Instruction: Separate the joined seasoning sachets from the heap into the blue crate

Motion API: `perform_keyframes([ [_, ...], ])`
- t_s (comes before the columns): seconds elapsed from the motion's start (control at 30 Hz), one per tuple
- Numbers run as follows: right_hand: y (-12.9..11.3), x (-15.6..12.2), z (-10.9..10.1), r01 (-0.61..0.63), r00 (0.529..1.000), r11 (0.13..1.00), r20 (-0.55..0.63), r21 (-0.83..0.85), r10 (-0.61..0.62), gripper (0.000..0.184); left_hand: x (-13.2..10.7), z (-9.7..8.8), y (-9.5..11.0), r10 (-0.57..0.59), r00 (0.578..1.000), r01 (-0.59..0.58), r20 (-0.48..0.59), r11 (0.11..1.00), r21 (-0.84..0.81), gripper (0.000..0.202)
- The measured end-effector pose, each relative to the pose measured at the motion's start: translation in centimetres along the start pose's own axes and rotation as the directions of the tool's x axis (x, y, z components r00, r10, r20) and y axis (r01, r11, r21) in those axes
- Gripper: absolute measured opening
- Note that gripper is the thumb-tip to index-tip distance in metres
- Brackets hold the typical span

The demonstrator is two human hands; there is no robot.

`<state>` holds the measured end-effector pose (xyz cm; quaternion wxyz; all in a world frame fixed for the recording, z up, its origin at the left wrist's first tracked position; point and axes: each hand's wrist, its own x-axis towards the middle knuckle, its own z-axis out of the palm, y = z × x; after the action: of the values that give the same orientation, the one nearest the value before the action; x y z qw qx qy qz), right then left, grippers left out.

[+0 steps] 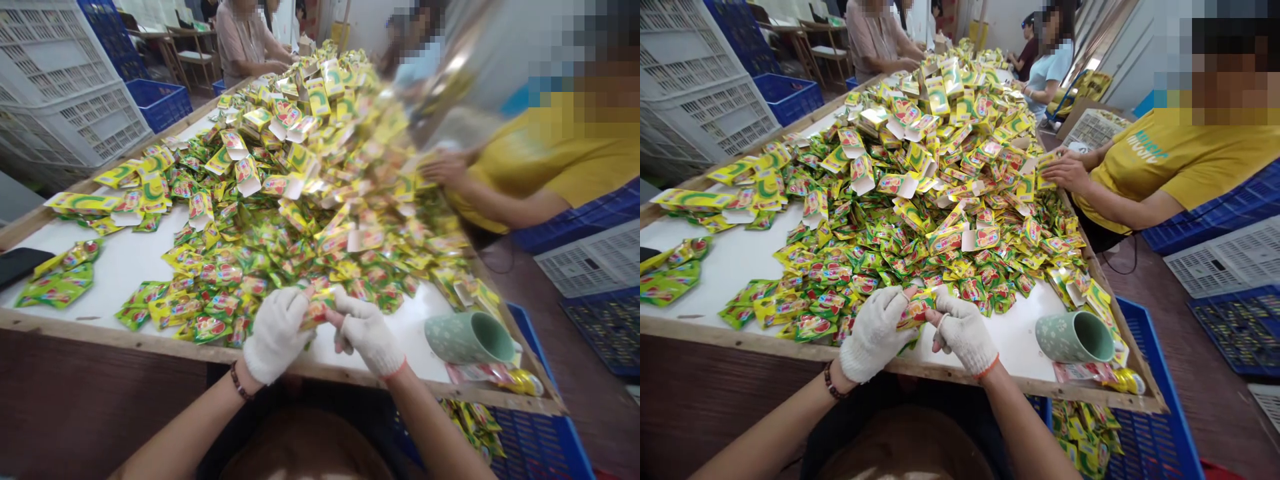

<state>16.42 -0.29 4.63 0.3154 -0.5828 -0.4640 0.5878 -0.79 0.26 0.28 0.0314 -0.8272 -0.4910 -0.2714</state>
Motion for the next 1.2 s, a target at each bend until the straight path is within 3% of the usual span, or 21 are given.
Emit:
perform_keyframes([
  [0.07,-0.4,-0.1,-0.3,0.014,0.994,1.0,-0.109,-0.002,-0.014,0.028,0.1,0.1,0.2,-0.018,1.0,0.018,0.017,1.0,0.01,0.058],
  [0.13,-0.6,-0.3,-0.6,0.001,0.991,1.0,-0.137,0.021,0.002,0.029,0.1,0.0,0.0,-0.016,0.999,0.015,0.038,1.0,0.019,0.06],
  [0.27,-0.6,-1.0,-0.9,-0.065,0.995,0.992,0.079,0.108,0.057,0.034,0.0,-0.2,-0.7,0.061,0.997,-0.06,0.043,0.998,-0.031,0.057],
  [0.37,-0.7,-1.6,-0.7,-0.053,0.961,0.997,0.275,0.054,0.036,0.033,-0.1,0.0,-1.0,0.119,0.992,-0.116,0.037,0.99,-0.079,0.055],
  [0.47,-0.6,-1.5,-0.6,-0.052,0.949,0.997,0.308,-0.064,0.069,0.029,-0.3,0.2,-0.6,0.123,0.992,-0.118,0.031,0.985,-0.128,0.053],
  [0.57,0.0,-0.9,-0.7,-0.047,0.957,0.981,0.275,-0.186,0.098,0.027,-0.4,-0.2,0.3,0.018,0.997,0.005,0.08,0.961,-0.277,0.055],
  [0.63,0.2,-0.4,-0.9,-0.003,0.963,0.968,0.261,-0.252,0.071,0.02,-0.1,-0.7,0.8,-0.089,0.97,0.18,0.225,0.888,-0.424,0.05],
  [0.67,0.2,-0.3,-1.0,0.016,0.967,0.965,0.25,-0.263,0.052,0.015,0.2,-0.9,1.0,-0.128,0.936,0.284,0.328,0.826,-0.488,0.044],
  [0.73,0.0,-0.2,-1.2,0.056,0.982,0.976,0.188,-0.212,-0.016,0.017,0.9,-1.2,1.0,-0.174,0.851,0.474,0.496,0.662,-0.58,0.032],
  [0.8,-0.3,-0.4,-1.5,0.124,0.992,0.988,0.046,-0.092,-0.12,0.025,1.3,-1.1,0.9,-0.203,0.79,0.598,0.578,0.465,-0.653,0.028],
  [0.9,-0.8,-0.7,-2.3,0.262,0.95,0.965,-0.172,-0.012,-0.26,0.029,1.4,-0.4,1.1,-0.252,0.753,0.654,0.608,0.187,-0.733,0.03],
  [1.0,-0.6,-0.8,-3.0,0.282,0.939,0.959,-0.196,-0.032,-0.283,0.03,1.1,0.1,1.8,-0.283,0.737,0.64,0.614,0.002,-0.768,0.034],
  [1.07,-0.2,-0.7,-3.1,0.232,0.967,0.972,-0.105,-0.031,-0.234,0.029,1.0,0.4,2.4,-0.299,0.741,0.621,0.602,-0.035,-0.783,0.036],
  [1.2,1.2,-0.3,-2.6,0.196,0.981,0.976,0.018,-0.091,-0.195,0.021,1.0,1.0,3.1,-0.239,0.789,0.597,0.566,0.081,-0.798,0.03],
])
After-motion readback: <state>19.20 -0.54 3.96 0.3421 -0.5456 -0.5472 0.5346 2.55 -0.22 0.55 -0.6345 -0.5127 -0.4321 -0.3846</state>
